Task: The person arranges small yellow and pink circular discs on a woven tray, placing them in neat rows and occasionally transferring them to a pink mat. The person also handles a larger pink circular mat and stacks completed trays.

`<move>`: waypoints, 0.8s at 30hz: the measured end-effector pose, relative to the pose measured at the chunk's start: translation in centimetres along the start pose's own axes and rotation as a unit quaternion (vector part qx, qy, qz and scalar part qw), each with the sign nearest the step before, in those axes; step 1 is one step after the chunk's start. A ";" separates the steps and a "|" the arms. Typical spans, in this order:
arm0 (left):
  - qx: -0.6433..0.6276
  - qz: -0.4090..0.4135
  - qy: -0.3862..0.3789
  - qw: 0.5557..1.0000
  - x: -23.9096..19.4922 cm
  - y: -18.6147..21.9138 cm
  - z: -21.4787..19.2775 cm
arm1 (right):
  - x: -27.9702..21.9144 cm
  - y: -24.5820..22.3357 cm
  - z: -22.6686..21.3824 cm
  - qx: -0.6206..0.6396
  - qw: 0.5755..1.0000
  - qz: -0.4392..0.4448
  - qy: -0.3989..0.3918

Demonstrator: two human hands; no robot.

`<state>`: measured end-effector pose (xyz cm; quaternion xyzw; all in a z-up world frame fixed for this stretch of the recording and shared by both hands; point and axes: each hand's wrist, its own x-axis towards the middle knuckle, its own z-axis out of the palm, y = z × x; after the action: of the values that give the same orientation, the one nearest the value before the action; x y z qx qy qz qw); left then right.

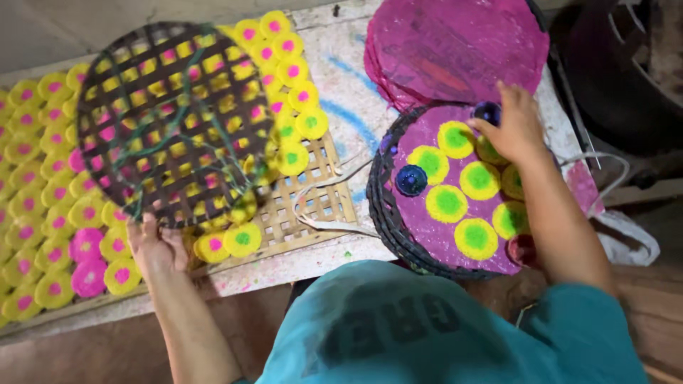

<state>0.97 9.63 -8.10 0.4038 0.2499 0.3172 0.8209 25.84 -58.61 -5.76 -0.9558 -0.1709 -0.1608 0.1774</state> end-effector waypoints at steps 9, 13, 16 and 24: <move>-0.056 -0.075 -0.151 0.984 5.2 -14.8 13.1 | -1.6 -6.8 -2.2 0.256 0.956 0.015 -0.145; -0.045 -0.123 -0.191 0.973 7.3 -24.7 23.3 | -4.6 -16.4 -2.1 0.239 0.941 -0.058 -0.234; -0.006 -0.165 -0.144 0.976 7.9 -31.2 28.9 | -6.0 -19.5 -2.3 0.196 0.961 -0.054 -0.188; 0.011 -0.247 -0.183 0.951 7.0 -40.4 36.4 | -11.6 -10.8 -9.3 0.197 0.973 0.115 0.044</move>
<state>42.81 -22.75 -22.39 0.3901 0.1907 0.0222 0.9006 9.05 -55.95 1.28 -0.9072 -0.0808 -0.1439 0.3870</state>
